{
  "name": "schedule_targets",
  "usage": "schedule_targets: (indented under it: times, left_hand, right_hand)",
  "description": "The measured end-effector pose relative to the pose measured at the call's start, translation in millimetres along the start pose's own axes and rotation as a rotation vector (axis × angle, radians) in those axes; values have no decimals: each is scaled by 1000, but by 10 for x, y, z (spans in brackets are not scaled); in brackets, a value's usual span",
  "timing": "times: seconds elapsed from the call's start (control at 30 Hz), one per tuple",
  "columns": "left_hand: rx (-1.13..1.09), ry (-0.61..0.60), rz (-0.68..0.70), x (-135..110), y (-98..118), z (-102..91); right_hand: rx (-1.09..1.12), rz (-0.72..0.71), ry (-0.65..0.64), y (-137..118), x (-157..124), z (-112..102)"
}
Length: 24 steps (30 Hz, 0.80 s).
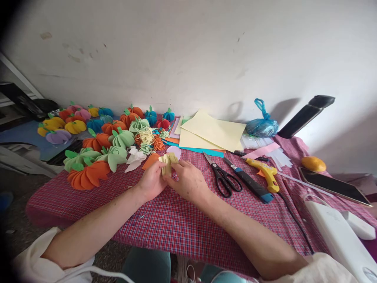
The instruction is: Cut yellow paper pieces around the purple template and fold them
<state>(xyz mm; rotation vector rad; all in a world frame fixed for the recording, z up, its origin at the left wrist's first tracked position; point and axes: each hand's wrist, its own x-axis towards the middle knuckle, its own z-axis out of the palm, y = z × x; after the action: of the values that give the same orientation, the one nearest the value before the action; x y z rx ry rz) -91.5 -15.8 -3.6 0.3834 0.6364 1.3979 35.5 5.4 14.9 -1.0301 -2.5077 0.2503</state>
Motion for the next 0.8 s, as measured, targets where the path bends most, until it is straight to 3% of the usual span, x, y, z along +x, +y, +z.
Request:
schedule_targets:
  times: [0.27, 0.4, 0.8]
  left_hand:
    - [-38, 59, 44, 10, 26, 47]
    - [-86, 29, 36, 4, 39, 51]
    - [-63, 73, 55, 22, 31, 38]
  right_hand:
    - [82, 86, 19, 90, 45, -43]
    - [69, 146, 48, 166, 80, -52]
    - [54, 183, 104, 199, 76, -34]
